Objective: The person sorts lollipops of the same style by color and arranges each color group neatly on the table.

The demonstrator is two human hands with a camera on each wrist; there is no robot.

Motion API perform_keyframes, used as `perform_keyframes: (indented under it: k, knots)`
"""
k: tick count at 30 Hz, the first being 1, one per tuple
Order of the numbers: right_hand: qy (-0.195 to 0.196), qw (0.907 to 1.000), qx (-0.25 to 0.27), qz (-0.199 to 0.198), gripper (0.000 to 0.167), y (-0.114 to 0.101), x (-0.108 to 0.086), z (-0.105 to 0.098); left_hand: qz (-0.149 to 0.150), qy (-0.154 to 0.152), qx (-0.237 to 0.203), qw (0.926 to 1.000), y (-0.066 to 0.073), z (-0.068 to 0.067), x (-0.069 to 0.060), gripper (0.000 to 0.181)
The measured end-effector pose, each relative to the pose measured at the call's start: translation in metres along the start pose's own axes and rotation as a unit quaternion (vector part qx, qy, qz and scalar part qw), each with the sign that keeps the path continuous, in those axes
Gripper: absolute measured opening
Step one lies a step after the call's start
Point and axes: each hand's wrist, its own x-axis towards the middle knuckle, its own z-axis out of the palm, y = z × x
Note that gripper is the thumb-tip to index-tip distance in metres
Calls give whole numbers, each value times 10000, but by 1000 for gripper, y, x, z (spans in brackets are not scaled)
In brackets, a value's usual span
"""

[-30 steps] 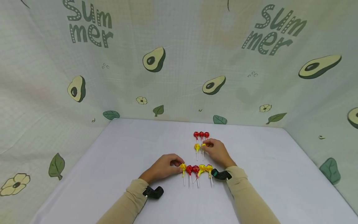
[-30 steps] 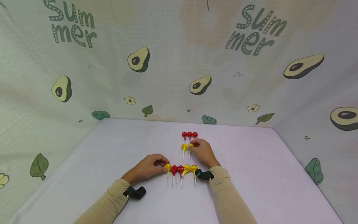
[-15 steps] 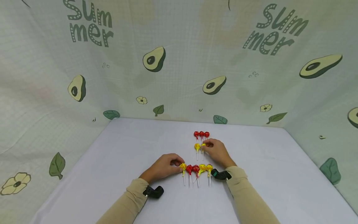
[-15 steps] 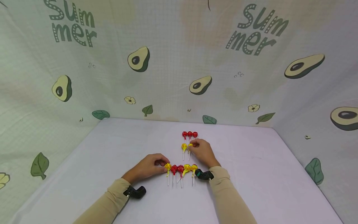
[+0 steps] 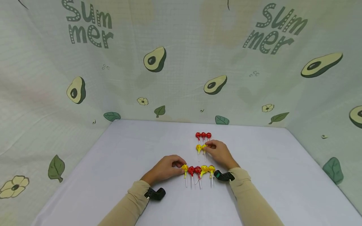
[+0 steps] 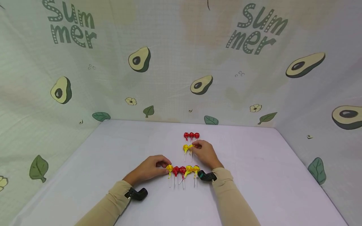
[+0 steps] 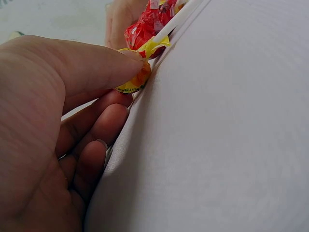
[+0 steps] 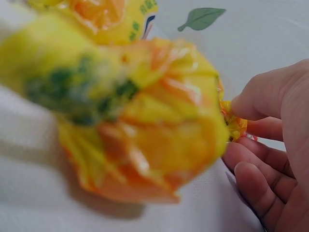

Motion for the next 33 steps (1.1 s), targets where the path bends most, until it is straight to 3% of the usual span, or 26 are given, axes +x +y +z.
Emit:
perform_keyframes:
  k: [6, 14, 33]
  knots:
    - [79, 9998, 37, 157, 27, -2, -1, -2, 74, -20, -28, 10000, 0, -1, 1, 20]
    - [104, 9972, 595, 449, 24, -2, -4, -4, -35, -18, 44, 10000, -1, -1, -1, 20]
    - [16, 9945, 882, 560, 25, -9, -22, -17, -30, -23, -23, 10000, -3, -3, -2, 19]
